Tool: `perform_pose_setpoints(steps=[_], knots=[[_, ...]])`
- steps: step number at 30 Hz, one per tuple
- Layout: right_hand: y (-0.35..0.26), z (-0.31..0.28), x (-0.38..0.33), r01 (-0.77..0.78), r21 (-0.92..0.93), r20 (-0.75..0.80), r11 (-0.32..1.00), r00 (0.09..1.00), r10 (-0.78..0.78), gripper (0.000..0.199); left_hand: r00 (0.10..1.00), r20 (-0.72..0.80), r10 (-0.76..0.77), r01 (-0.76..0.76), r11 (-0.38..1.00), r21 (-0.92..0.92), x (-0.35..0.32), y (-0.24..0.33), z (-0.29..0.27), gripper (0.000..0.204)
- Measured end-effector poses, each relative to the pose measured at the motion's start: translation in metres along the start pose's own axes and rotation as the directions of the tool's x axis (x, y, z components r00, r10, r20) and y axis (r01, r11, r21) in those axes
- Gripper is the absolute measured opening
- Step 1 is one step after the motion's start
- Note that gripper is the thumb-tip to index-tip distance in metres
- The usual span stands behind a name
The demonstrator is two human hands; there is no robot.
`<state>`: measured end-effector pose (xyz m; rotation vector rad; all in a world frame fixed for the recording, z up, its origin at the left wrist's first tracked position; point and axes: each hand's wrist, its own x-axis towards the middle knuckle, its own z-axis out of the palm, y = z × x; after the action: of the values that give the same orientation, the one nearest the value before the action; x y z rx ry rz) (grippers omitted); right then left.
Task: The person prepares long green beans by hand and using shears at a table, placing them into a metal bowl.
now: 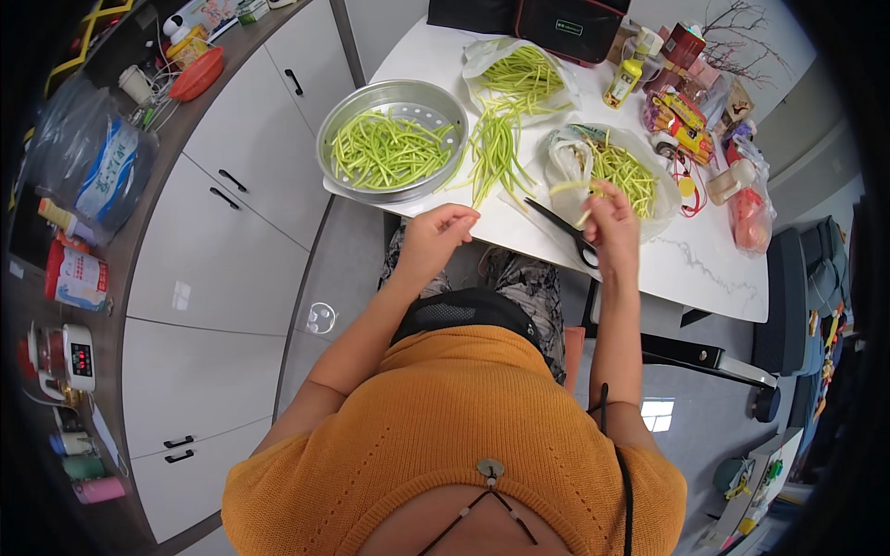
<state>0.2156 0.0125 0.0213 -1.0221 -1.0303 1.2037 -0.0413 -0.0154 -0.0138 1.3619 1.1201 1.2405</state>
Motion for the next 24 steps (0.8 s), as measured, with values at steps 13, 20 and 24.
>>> perform_pose_setpoints(steps=[13,20,24], knots=[[0.032,-0.033,0.02,0.117,-0.53,-0.135,0.84,0.966,-0.22,0.033,0.995,-0.069,-0.066,0.066,0.998,-0.01,0.007,-0.016,-0.017,0.017],[0.047,0.001,0.027,0.244,-0.862,0.067,0.444,0.924,-0.377,0.036,0.994,-0.053,-0.095,0.095,0.995,-0.008,0.006,-0.014,-0.018,0.017],[0.026,0.0,0.032,0.267,-0.878,0.082,0.398,0.902,-0.423,0.036,0.993,-0.07,-0.097,0.097,0.995,-0.001,0.005,-0.02,-0.022,0.018]])
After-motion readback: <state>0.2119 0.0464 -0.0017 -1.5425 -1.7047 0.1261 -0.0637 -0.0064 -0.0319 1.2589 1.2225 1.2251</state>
